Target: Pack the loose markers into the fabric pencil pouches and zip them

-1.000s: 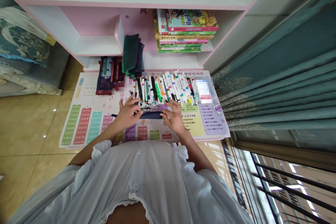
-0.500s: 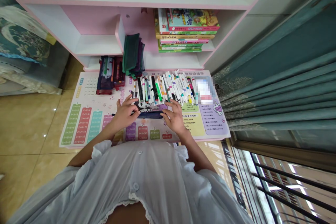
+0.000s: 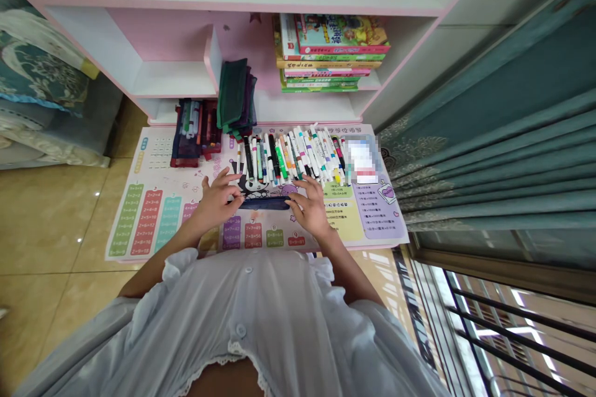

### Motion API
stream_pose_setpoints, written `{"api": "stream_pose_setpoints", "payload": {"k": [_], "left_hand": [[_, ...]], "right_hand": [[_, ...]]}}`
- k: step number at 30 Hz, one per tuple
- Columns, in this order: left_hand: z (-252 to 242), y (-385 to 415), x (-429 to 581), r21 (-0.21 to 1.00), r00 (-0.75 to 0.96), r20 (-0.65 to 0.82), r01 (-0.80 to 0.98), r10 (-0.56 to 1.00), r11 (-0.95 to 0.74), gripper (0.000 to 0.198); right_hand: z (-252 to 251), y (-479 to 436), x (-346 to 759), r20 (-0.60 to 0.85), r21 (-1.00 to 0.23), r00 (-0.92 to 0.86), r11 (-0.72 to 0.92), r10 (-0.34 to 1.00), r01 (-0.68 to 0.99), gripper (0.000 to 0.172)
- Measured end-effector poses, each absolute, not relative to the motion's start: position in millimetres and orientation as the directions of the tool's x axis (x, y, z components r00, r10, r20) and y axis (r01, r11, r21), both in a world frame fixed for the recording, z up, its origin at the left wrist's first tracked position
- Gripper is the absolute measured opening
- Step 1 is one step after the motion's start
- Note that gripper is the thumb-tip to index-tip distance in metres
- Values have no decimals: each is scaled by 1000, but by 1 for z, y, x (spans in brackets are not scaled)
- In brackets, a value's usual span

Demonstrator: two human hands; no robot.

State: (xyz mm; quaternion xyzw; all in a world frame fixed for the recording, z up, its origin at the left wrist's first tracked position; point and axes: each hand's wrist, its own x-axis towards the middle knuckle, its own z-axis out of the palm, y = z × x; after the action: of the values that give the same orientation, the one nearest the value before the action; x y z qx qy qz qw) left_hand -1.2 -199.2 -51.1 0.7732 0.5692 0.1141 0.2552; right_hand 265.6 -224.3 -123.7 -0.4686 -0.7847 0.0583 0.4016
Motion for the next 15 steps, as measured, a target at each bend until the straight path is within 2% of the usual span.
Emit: {"api": "stream_pose_setpoints", "payload": {"k": [7, 15], "left_hand": [[-53, -198, -8, 517, 289, -102, 833, 952, -198, 19], [-52, -198, -14, 511, 293, -109, 836, 950, -199, 21]], "right_hand": [[-123, -224, 269, 549, -489, -215, 519, 808, 701, 12], [-123, -224, 270, 560, -460, -226, 526, 797, 715, 10]]}}
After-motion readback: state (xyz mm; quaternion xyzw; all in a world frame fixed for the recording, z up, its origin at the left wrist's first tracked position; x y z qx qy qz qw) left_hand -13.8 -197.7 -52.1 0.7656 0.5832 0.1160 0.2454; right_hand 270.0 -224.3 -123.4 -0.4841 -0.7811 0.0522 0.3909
